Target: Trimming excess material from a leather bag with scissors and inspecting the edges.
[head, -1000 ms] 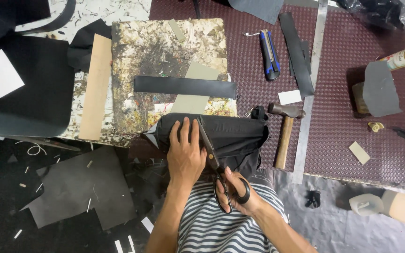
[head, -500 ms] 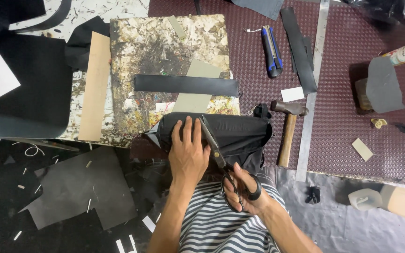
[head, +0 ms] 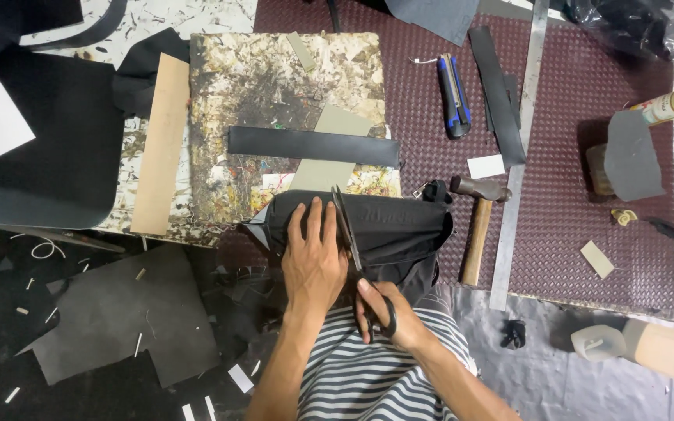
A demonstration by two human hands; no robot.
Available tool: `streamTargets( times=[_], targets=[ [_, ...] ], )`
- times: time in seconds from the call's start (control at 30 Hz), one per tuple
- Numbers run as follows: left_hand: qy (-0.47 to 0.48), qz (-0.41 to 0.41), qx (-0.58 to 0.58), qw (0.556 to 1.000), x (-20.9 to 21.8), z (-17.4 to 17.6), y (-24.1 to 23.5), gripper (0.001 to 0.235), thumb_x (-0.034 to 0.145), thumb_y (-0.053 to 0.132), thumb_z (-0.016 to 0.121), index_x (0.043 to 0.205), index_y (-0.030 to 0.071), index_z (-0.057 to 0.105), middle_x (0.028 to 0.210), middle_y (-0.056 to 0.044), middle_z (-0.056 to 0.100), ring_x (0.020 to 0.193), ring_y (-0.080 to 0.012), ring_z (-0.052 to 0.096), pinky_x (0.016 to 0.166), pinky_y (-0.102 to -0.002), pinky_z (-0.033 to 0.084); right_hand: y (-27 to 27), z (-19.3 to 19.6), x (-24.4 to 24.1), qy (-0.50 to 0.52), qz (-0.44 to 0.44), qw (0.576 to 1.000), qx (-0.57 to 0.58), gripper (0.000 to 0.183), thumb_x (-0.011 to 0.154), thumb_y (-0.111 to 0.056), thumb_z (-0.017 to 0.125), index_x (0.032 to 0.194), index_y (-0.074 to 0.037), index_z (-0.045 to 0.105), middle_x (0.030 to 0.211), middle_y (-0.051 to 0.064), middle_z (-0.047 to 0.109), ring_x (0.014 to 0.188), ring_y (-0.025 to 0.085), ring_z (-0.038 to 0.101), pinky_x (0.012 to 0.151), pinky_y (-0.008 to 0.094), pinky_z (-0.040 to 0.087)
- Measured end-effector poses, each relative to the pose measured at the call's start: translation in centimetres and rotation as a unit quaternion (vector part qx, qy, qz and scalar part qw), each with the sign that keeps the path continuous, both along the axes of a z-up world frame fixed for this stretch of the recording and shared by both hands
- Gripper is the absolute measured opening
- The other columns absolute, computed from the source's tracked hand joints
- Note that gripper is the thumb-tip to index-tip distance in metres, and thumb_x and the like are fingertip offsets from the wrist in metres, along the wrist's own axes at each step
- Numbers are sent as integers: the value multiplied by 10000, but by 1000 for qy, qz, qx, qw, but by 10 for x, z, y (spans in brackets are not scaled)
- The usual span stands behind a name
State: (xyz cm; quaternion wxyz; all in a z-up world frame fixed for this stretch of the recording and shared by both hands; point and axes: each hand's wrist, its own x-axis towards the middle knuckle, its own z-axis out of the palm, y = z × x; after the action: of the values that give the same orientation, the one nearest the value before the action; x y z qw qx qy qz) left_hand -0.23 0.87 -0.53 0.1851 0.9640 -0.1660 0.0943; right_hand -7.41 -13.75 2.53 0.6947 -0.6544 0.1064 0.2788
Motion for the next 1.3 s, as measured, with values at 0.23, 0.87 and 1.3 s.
streamTargets(
  times=[0.23,0.87,1.3],
  targets=[
    [-9,-2,9,1000,0,3,-1,743,786,195,773,1463,23,518,1513,-182,499,1352,-401,456,1031,-447,549,-14,-12,-23,102,-86,972,194,613,1034,-523,430,701,-18,528,489,147,518,358,234,516,386,264,362],
    [-52,80,-112,989,52,-17,55,225,993,193,690,1199,115,732,1240,-115,636,1097,-301,598,896,-441,524,-29,-9,-28,162,-87,952,246,613,1014,-547,453,720,-11,490,518,128,473,367,234,489,362,265,385],
    [-92,121,-87,984,26,-5,18,212,924,168,801,1117,198,718,1301,-13,622,1191,-298,595,905,-449,478,-43,-18,-46,182,-112,936,278,609,1007,-536,477,761,19,513,526,146,454,366,243,470,340,279,409]
  ],
)
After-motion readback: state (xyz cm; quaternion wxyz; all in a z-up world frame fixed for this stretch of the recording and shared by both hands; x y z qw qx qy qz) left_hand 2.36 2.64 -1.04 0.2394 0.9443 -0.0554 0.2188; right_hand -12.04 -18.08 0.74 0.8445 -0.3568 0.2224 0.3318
